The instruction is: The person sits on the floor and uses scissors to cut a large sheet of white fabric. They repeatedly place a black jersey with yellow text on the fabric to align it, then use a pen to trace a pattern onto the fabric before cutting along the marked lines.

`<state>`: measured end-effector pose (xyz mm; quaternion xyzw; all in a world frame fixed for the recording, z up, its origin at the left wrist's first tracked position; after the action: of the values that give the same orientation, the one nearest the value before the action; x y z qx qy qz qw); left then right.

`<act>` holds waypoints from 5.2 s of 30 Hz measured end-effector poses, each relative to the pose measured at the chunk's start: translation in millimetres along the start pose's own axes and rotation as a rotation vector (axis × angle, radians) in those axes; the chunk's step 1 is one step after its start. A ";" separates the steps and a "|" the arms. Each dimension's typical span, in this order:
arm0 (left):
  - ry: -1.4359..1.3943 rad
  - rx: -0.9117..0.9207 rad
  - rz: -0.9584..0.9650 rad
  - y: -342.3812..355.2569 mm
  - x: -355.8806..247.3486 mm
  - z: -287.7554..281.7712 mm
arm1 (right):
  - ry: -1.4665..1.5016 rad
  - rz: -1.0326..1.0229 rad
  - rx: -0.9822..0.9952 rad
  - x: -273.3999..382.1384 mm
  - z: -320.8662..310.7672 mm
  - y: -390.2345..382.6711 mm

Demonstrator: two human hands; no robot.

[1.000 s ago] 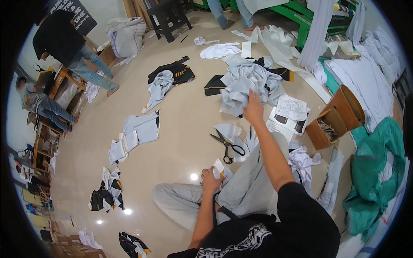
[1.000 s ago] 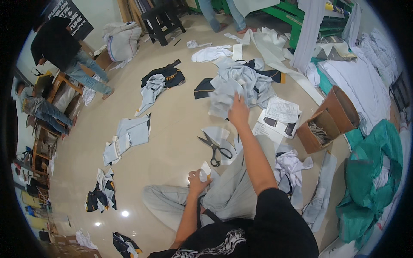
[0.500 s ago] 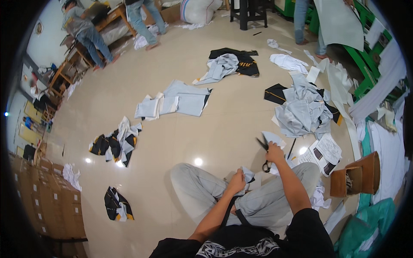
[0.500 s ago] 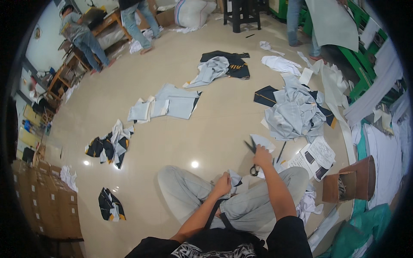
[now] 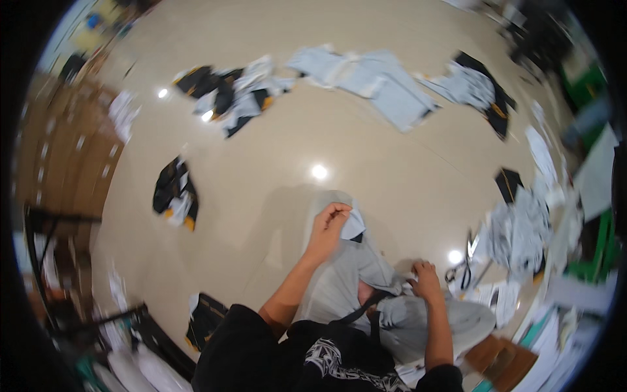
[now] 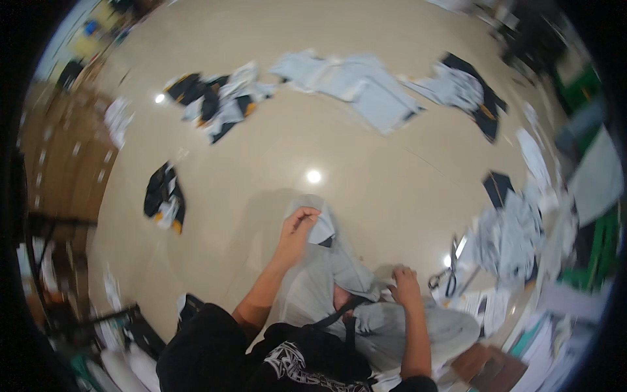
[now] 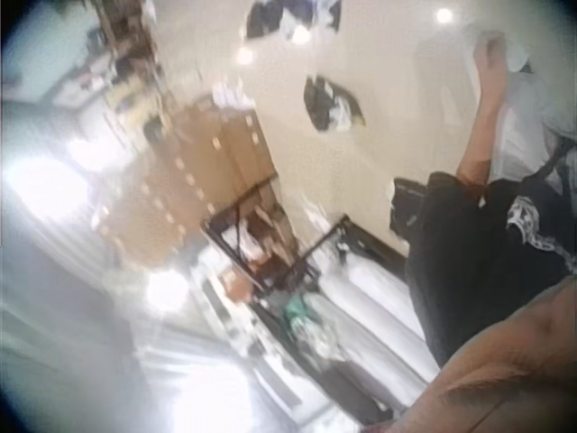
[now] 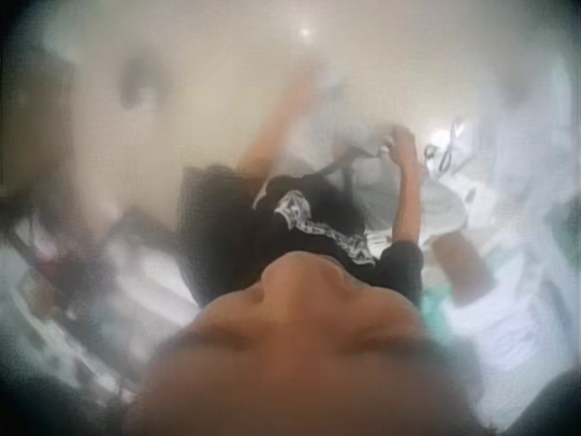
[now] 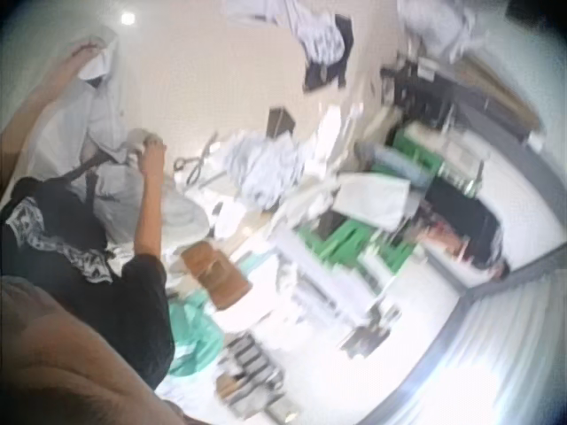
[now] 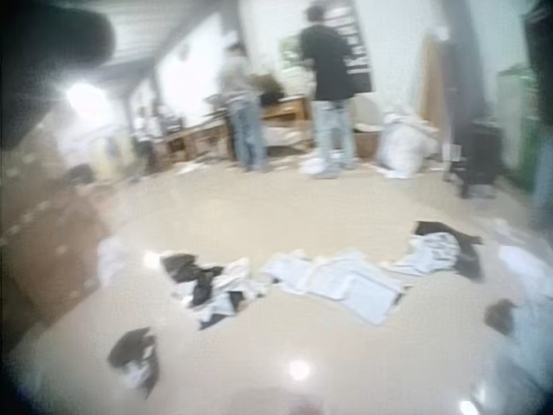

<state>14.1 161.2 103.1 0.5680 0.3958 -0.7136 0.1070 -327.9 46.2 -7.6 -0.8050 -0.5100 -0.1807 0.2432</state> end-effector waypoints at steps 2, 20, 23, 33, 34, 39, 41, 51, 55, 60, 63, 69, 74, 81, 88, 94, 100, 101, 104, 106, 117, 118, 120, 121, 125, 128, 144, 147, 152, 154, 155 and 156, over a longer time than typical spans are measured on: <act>-0.075 -0.171 -0.012 -9.0 -0.1 -80.1 | 0.059 0.018 0.022 -6.4 6.3 1.0; 0.530 -1.129 -0.852 -334.3 247.1 -351.0 | -0.090 0.151 0.202 -76.4 9.2 -25.9; 0.927 -1.449 -0.752 -370.8 277.8 -371.0 | 0.029 0.149 0.036 -66.9 7.2 -12.7; 0.268 -0.664 0.133 -189.2 -16.3 -251.0 | 0.557 -0.342 -0.338 188.0 -119.9 96.4; 0.263 -0.367 0.141 -178.3 -96.6 -193.5 | 0.618 -0.476 -0.379 231.0 -148.8 106.3; 0.683 0.270 0.698 -214.0 -309.7 -38.3 | 0.472 -0.919 -0.341 409.6 -259.9 137.8; 0.880 0.195 0.818 -219.0 -388.9 -20.8 | 0.552 -0.705 -0.163 394.5 -294.0 164.3; 1.174 0.419 0.995 -150.9 -480.0 167.1 | 0.492 -0.826 -0.765 305.4 -467.7 110.0; 1.078 0.163 1.157 -159.3 -507.7 188.9 | 0.713 -0.615 -0.505 255.4 -476.1 91.9; 1.032 0.126 1.196 -127.5 -540.4 183.2 | 0.156 -0.298 -0.384 111.6 -447.8 81.7; 0.979 -0.096 1.271 -46.6 -551.3 157.8 | -0.002 -0.029 -0.493 20.0 -462.6 62.9; 0.613 -0.315 1.281 0.8 -565.8 107.6 | -0.260 0.042 -1.174 6.5 -558.9 -53.4; 0.403 -0.185 1.175 -32.4 -541.2 60.5 | -0.512 -0.129 -1.249 103.2 -555.7 -137.7; 0.741 -0.069 0.885 10.8 -330.3 -52.6 | -0.464 -0.006 -0.805 60.6 -352.4 -109.7; 0.846 -0.005 0.649 95.2 -95.3 -118.8 | -0.544 0.161 -0.565 -76.9 -180.1 -19.3; 0.928 -0.119 0.364 123.4 -1.0 -138.6 | -0.472 0.335 -0.417 -120.2 -118.7 -12.4; 0.771 -0.703 0.145 166.3 41.5 -254.1 | -0.302 0.009 -0.456 -26.8 -80.0 43.5; 0.795 -0.782 0.126 166.4 48.6 -254.3 | -0.260 -0.031 -0.411 -13.3 -68.8 52.6; 0.931 -0.872 0.114 172.2 59.6 -214.3 | -0.242 -0.115 -0.399 7.6 -46.7 65.6; 0.983 -0.862 0.113 173.2 64.6 -211.3 | -0.194 -0.006 -0.400 19.5 -42.2 77.1; 0.156 -0.541 -0.009 117.1 78.8 -250.2 | 0.018 0.050 -0.559 19.2 -35.9 79.3; 0.095 -0.519 0.034 103.8 66.9 -243.2 | 0.137 0.092 -0.581 13.8 -42.3 73.9; -0.034 -0.460 0.117 81.1 32.3 -210.1 | 0.264 0.087 -0.667 12.4 -66.1 63.4; -0.033 -0.423 0.156 72.5 8.3 -193.4 | 0.279 0.032 -0.731 21.9 -82.5 63.0; 0.087 -0.345 0.241 81.0 -46.8 -193.3 | 0.272 0.013 -0.796 59.3 -124.6 76.5; -0.230 -0.340 0.130 107.3 -53.8 -193.0 | 0.249 0.042 -0.916 46.0 -145.6 68.5; 0.950 -0.207 -0.064 15.9 -64.3 -172.8 | 0.497 0.181 -0.737 -28.5 -68.0 -8.2; 0.915 -0.117 0.189 41.1 -211.7 -72.3 | 0.296 0.167 -0.718 -43.0 -68.4 -16.0; 1.073 -0.105 0.377 70.4 -444.0 39.9 | 0.415 0.155 -0.673 -29.6 -49.1 -4.8; 1.114 -0.159 0.412 59.5 -515.7 77.8 | 0.398 0.167 -0.688 -27.6 -56.2 -10.7; 1.151 -0.196 0.393 54.2 -541.1 91.2 | 0.402 0.166 -0.699 -24.8 -60.3 -14.2; 1.173 -0.244 0.395 53.3 -558.0 100.9 | 0.407 0.166 -0.709 -21.9 -62.7 -17.3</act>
<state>158.1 -109.1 583.2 0.9109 0.3549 -0.1999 0.0657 -355.3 0.3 35.3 -0.8252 -0.2910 -0.4803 0.0604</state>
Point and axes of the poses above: each hand's wrist, its own y-axis towards the middle knuckle, its own z-axis out of the palm, x = y × z, the point moved 9 cm from there along y, towards the middle knuckle, and after that the axes turned 14 degrees about -z, right-handed, at the moved point
